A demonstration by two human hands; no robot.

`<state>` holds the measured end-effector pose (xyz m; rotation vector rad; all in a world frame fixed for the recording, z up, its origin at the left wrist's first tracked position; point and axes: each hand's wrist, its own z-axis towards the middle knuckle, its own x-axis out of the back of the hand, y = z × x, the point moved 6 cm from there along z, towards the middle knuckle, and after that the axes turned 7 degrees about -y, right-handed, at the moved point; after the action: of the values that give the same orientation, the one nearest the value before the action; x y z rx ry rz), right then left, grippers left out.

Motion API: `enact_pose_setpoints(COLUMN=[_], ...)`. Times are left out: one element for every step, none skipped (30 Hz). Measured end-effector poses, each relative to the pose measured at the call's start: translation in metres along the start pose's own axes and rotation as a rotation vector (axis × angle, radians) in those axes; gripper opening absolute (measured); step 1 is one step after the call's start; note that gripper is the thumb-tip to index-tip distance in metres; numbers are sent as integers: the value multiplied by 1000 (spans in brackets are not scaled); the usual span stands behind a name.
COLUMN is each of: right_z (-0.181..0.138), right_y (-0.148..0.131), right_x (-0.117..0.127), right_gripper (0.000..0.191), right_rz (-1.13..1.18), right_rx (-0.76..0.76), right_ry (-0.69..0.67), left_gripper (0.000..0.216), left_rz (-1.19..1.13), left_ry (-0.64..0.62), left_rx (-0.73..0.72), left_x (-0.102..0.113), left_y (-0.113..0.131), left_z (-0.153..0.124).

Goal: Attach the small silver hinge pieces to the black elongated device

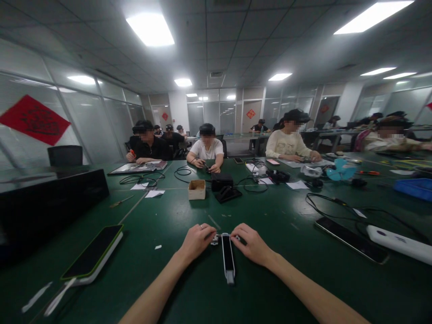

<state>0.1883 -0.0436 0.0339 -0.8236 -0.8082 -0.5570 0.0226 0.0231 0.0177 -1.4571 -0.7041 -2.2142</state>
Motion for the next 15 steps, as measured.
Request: enact_pose_setpoints(right_z=[0,0,0,0,1,1,1,1,1,1,2,2,1,1,1], right_y=[1,2,3,4,4,5,6,7,8,10,11,13,14,16,17], right_x=[0,0,0,-1,-1,-1,-1,-1,-1,-2,-2,-3,-3,-3,-4], right_gripper=[16,16,15,15,14,14,14,13,13,13,13,13,14,14,14], right_rz=[4,6,7,8,11,16,22,30,38,43,47,49,48,45,39], right_rx=[-9,-15,-19,-22,-27,-33,-42,-56,-71,-87,-105,-124,-145,-166,-185], right_ry=[-2,-3,-2,-2,-3,-4,-7,-14,-22,-31,-40,-47,-53,-55,-56], left_gripper=[20,19,19,18,17,17,17,16,16,16,16,17,17,17,17], left_rz=[1,2,5,7,9,11,12,12,12,12,13,17,20,24,27], left_ry=[-12,-27,-42,-56,-68,-77,-85,-93,-103,-112,-118,-124,-128,-130,-129], left_rx=[17,30,41,48,51,51,50,47,43,39,37,37,39,42,44], left_x=[-1,-2,-4,-5,-5,-5,-5,-5,-5,-5,-5,-5,-5,-5,-5], left_y=[-3,-5,-6,-6,-6,-5,-5,-4,-3,-2,-1,0,1,1,2], left_z=[0,0,0,0,0,0,0,0,0,0,0,0,0,0,0])
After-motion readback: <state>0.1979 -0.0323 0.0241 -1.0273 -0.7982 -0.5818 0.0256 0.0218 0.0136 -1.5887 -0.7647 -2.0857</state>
